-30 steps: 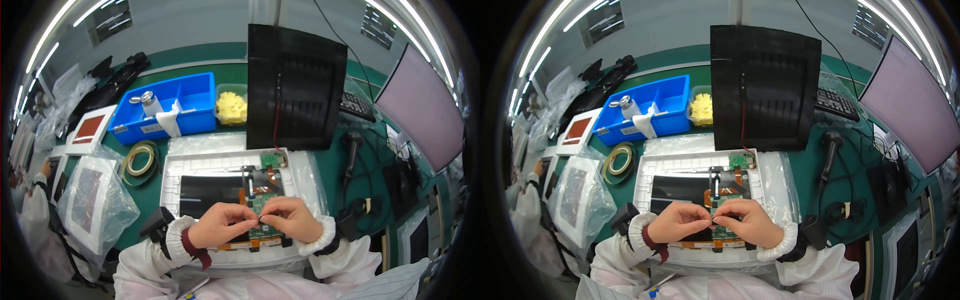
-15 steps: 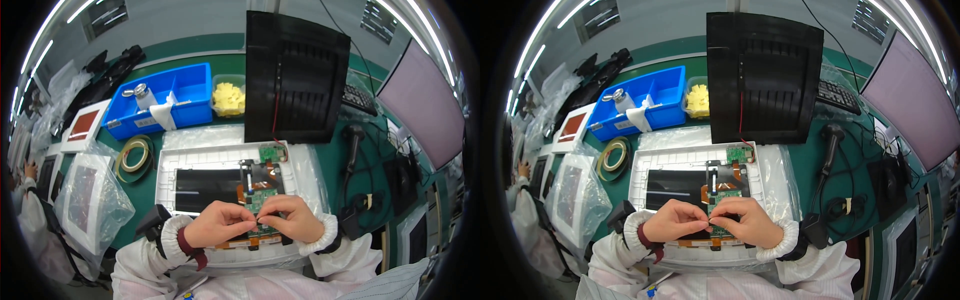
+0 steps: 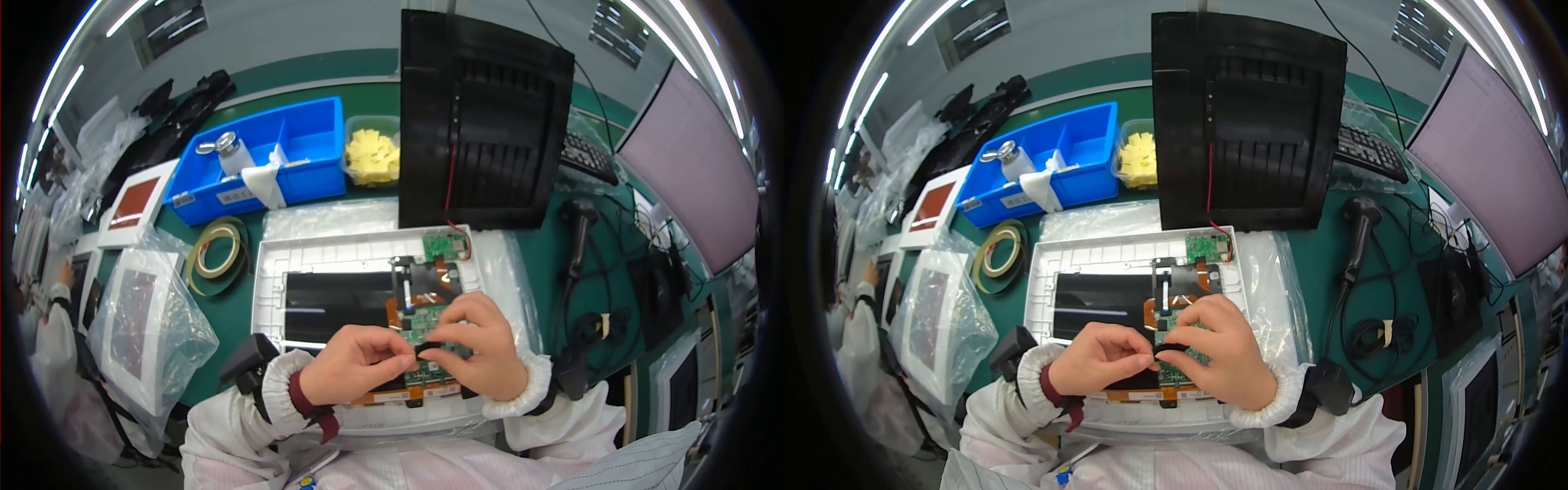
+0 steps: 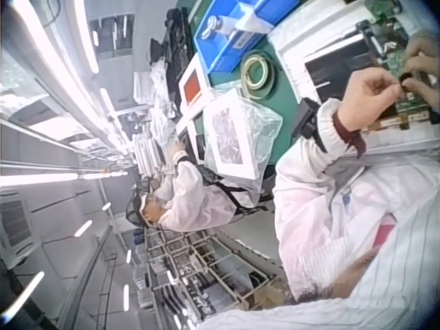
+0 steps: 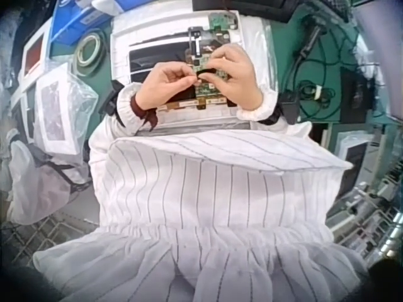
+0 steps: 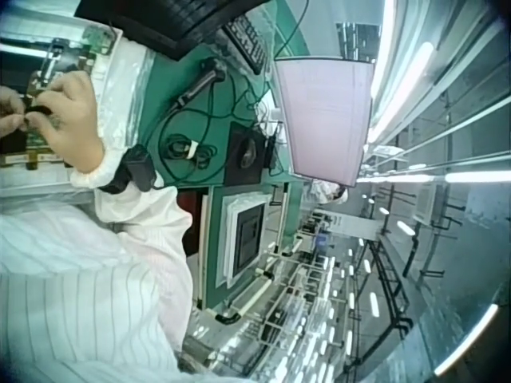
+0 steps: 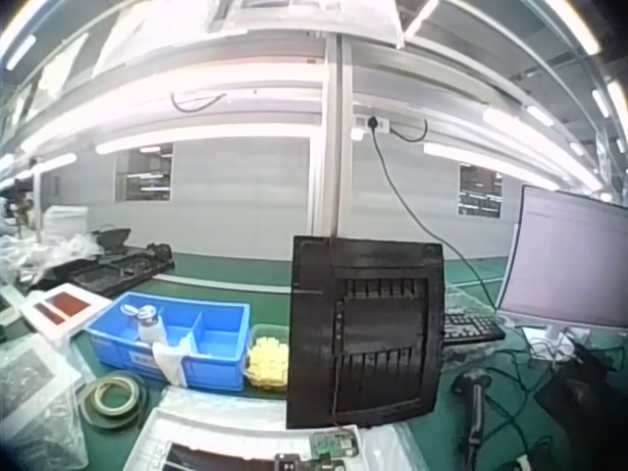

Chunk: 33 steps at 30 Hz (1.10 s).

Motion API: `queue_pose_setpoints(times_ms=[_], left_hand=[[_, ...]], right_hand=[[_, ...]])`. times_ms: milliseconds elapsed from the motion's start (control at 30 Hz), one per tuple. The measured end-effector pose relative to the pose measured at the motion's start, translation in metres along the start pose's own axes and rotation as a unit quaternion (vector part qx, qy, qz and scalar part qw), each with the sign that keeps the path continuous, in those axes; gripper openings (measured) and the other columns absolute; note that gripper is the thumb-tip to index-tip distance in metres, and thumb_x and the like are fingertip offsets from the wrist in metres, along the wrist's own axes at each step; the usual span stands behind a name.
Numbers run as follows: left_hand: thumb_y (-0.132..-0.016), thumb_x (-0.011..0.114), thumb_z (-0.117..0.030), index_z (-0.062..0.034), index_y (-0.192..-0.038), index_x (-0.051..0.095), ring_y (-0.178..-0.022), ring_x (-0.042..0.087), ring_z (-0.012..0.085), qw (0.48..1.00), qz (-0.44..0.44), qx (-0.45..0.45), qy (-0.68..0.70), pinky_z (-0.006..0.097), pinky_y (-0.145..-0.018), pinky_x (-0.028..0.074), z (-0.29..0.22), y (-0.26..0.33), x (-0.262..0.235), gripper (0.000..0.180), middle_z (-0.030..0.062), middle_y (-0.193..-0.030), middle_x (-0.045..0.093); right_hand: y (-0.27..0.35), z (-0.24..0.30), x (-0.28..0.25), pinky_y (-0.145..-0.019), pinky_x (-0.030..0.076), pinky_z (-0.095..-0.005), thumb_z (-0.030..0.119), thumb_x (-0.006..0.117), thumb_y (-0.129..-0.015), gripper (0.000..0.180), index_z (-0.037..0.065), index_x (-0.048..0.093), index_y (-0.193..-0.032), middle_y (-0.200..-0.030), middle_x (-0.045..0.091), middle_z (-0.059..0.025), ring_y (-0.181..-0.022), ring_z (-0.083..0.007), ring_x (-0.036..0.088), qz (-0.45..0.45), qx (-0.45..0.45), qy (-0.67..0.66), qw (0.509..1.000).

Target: The person assembles an electronic device by hand, connecting internal ribbon cables to a circuit board and placing components inside the device.

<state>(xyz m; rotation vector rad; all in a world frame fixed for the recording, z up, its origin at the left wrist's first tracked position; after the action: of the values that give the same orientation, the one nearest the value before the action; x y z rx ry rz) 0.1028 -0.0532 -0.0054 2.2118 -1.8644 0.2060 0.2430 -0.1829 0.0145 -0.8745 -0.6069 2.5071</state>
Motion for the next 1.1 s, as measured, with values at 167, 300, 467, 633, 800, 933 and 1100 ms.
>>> queue_pose_setpoints(times_ms=[167, 300, 467, 633, 800, 933, 1100], left_hand=[[-0.085, 0.055, -0.002, 0.0055, -0.089, 0.058, -0.077, 0.056, 0.0084, 0.998, -0.021, -0.006, -0.053, 0.019, -0.065, 0.044, -0.005, 0.001, 0.002, 0.009, 0.0065, -0.085, 0.060], [-0.082, 0.057, 0.000, 0.0063, -0.087, 0.059, -0.072, 0.054, 0.0084, 0.985, -0.054, 0.042, -0.157, 0.020, -0.063, 0.044, -0.001, 0.000, 0.002, 0.009, 0.0074, -0.084, 0.061], [-0.077, 0.060, 0.001, 0.0057, -0.081, 0.061, -0.069, 0.056, 0.0123, 0.964, -0.086, 0.079, -0.240, 0.022, -0.062, 0.044, -0.003, 0.001, 0.006, 0.006, 0.0094, -0.078, 0.061], [-0.072, 0.062, 0.001, 0.0029, -0.078, 0.062, -0.066, 0.058, 0.0170, 0.939, -0.116, 0.118, -0.300, 0.024, -0.060, 0.045, -0.005, -0.001, 0.011, 0.006, 0.0102, -0.072, 0.061], [-0.074, 0.063, -0.003, 0.0002, -0.081, 0.064, -0.059, 0.057, 0.0146, 0.924, -0.121, 0.159, -0.327, 0.023, -0.052, 0.045, 0.001, -0.002, 0.009, 0.008, 0.0090, -0.072, 0.059], [-0.074, 0.063, -0.003, 0.0004, -0.081, 0.063, -0.059, 0.057, 0.0147, 0.923, -0.122, 0.155, -0.331, 0.023, -0.052, 0.046, 0.000, -0.003, 0.011, 0.007, 0.0093, -0.072, 0.059], [-0.075, 0.063, -0.003, 0.0009, -0.082, 0.063, -0.060, 0.058, 0.0143, 0.926, -0.123, 0.144, -0.328, 0.023, -0.053, 0.046, -0.001, -0.003, 0.012, 0.008, 0.0094, -0.073, 0.059]], right_hand=[[0.005, 0.000, 0.004, -0.060, 0.044, -0.0302, 0.002, 0.068, -0.068, 0.011, 0.001, 0.063, -0.078, -0.074, 0.059, -0.0082, -0.067, -0.0229, 0.055, 0.030, 0.002, -0.002, 1.000], [0.006, -0.001, 0.006, -0.056, 0.045, -0.0293, 0.001, 0.066, -0.070, 0.010, 0.000, 0.063, -0.079, -0.074, 0.060, -0.0094, -0.064, -0.0227, 0.057, 0.048, 0.047, -0.046, 0.997], [0.008, -0.003, 0.009, -0.057, 0.046, -0.0292, 0.001, 0.065, -0.071, 0.009, -0.002, 0.063, -0.079, -0.074, 0.061, -0.0106, -0.064, -0.0232, 0.059, 0.044, 0.066, -0.067, 0.995], [0.009, -0.004, 0.010, -0.056, 0.047, -0.0290, 0.001, 0.065, -0.070, 0.008, -0.003, 0.063, -0.077, -0.073, 0.062, -0.0111, -0.063, -0.0230, 0.059, 0.035, 0.073, -0.052, 0.995], [0.009, -0.004, 0.012, -0.055, 0.047, -0.0292, 0.000, 0.063, -0.069, 0.006, -0.003, 0.062, -0.074, -0.072, 0.062, -0.0107, -0.062, -0.0231, 0.059, 0.027, 0.076, -0.042, 0.996], [0.009, -0.006, 0.014, -0.055, 0.047, -0.0292, 0.000, 0.063, -0.067, 0.006, -0.002, 0.062, -0.072, -0.069, 0.061, -0.0101, -0.060, -0.0231, 0.059, 0.013, 0.067, -0.019, 0.997], [0.009, -0.005, 0.014, -0.056, 0.047, -0.0299, 0.001, 0.063, -0.067, 0.006, -0.002, 0.061, -0.071, -0.068, 0.060, -0.0103, -0.059, -0.0237, 0.058, 0.018, 0.089, -0.032, 0.995]])
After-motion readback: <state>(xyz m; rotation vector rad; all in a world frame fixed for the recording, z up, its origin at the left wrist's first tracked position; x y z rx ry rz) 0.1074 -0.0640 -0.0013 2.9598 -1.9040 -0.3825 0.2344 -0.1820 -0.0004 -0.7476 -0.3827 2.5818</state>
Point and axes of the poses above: each hand's wrist, its own y-axis away from the middle knuckle, its own x-axis out of the palm, z = x × y, the point moved 1 cm from there along -y, towards the middle knuckle
